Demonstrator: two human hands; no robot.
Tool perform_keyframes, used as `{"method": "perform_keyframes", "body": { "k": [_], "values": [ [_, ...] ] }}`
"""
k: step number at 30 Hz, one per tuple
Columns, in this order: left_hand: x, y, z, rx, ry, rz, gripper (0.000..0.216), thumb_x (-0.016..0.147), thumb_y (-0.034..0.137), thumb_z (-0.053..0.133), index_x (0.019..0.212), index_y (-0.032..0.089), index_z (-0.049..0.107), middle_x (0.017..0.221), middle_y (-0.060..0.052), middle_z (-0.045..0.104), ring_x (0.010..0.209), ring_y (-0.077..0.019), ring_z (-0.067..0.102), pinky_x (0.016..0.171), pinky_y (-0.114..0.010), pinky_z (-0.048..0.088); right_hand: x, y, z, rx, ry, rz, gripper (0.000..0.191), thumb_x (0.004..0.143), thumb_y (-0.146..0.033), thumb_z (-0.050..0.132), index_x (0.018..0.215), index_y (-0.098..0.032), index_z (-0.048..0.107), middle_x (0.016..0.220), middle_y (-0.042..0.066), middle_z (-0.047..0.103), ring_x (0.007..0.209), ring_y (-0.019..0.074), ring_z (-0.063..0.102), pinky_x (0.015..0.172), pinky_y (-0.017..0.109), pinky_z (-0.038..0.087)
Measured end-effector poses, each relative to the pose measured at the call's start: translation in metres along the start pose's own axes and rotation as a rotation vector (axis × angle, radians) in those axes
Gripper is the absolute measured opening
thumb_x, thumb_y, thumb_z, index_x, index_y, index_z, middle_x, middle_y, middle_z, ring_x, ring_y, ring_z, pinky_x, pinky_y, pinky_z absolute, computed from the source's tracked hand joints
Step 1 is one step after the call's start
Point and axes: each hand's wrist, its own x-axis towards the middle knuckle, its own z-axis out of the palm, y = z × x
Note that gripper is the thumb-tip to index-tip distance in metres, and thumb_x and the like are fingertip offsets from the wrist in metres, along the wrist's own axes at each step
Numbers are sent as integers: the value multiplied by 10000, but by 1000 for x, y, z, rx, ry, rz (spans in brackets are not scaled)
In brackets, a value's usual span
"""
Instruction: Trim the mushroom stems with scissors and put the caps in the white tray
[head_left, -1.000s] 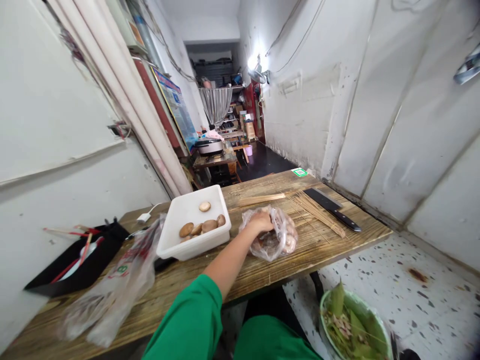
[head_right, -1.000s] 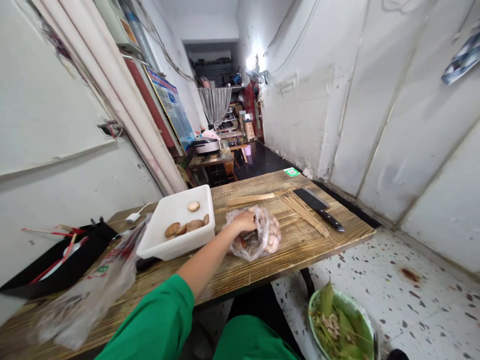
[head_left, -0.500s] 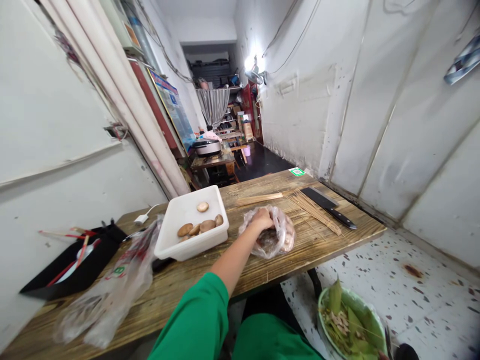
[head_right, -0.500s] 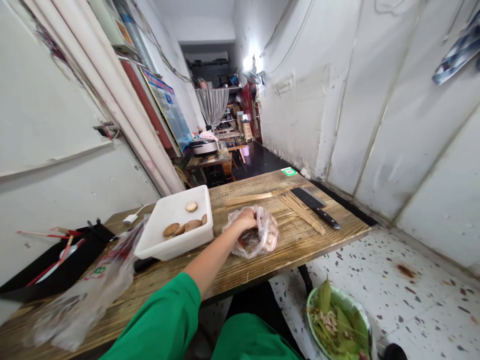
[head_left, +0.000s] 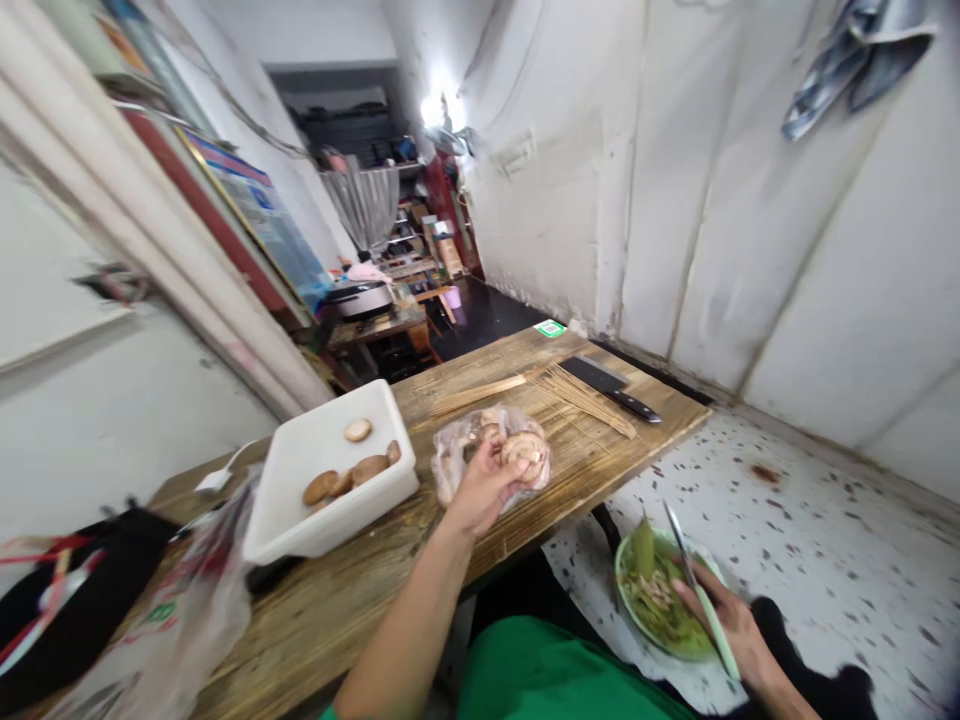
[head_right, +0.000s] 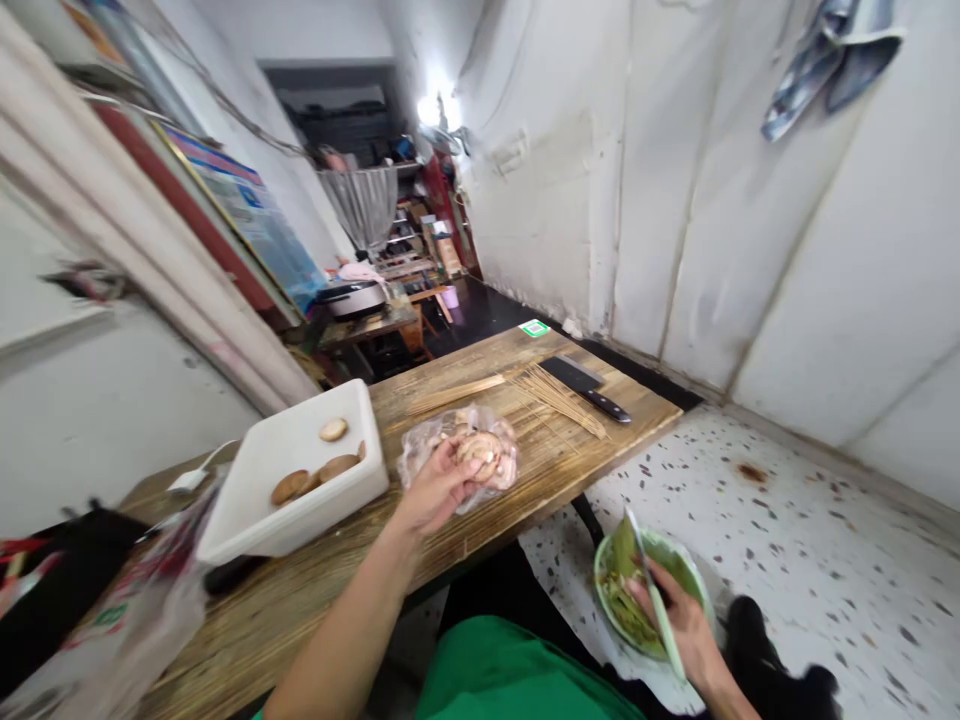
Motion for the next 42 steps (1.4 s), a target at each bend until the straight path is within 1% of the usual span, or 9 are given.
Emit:
{"method": "perform_keyframes", "body": {
  "k": [2,5,11,15,22,32,36,39,42],
  "values": [
    [-7,-19,33,-112,-52,-9,527,655,219,792,1086,211,488,1020,-57,644,951,-221,647,838,-415,525,17,-35,-22,-5,-11,-41,398,880,-425,561,1178,-169,627,1064,111,714,887,246,701,721,302,596],
    [-9,-42,70,-214,-75,-72,499,675,174,773,1102,213,517,990,-43,645,1022,-240,638,920,-461,498,31,-76,-49,-117,23,-99,440,905,-429,530,1241,-147,570,965,106,692,793,203,671,691,295,560],
    [1,-70,103,-512,-94,-274,218,847,370,595,979,204,548,993,-69,670,1076,-244,625,1018,-461,429,28,-96,-73,-421,21,-190,383,935,-401,462,1159,-122,599,799,81,644,651,179,616,551,264,462],
    [2,-76,113,-512,-147,-241,214,862,399,579,1004,260,498,1067,-58,669,1103,-264,616,975,-513,440,26,-95,-80,-530,2,-191,329,930,-332,446,1143,-129,595,776,72,631,628,170,595,531,255,422],
    [-1,-75,127,-347,-133,-28,454,821,460,635,1194,221,539,1251,-119,608,1219,-267,538,1038,-419,399,34,-100,-86,-678,-76,-129,361,890,-305,504,1204,-135,561,811,76,636,673,183,609,579,267,441],
    [-5,-72,139,-316,-57,71,491,845,477,587,1262,223,534,1268,-116,616,1254,-255,515,1076,-406,369,52,-116,-90,-785,-232,-61,510,928,-418,489,1307,-77,488,849,132,658,668,219,640,553,298,454],
    [-6,-85,139,-317,-25,39,472,842,470,590,1244,228,540,1236,-107,630,1231,-242,534,1068,-404,378,60,-115,-90,-807,-351,-63,403,938,-378,465,1168,-63,564,754,136,671,601,240,644,458,297,385],
    [-4,-92,137,-344,5,-28,425,847,430,600,1213,221,550,1183,-101,651,1181,-229,570,1048,-396,398,64,-108,-95,-824,-438,-77,207,930,-217,448,977,-90,606,697,119,668,563,221,628,436,284,331],
    [-2,-89,132,-407,-39,-170,358,864,352,586,1183,193,558,1125,-109,664,1091,-219,616,1009,-402,436,68,-98,-107,-861,-455,-163,151,883,-97,468,957,-99,599,706,105,673,572,191,615,458,266,316]
  ]
}}
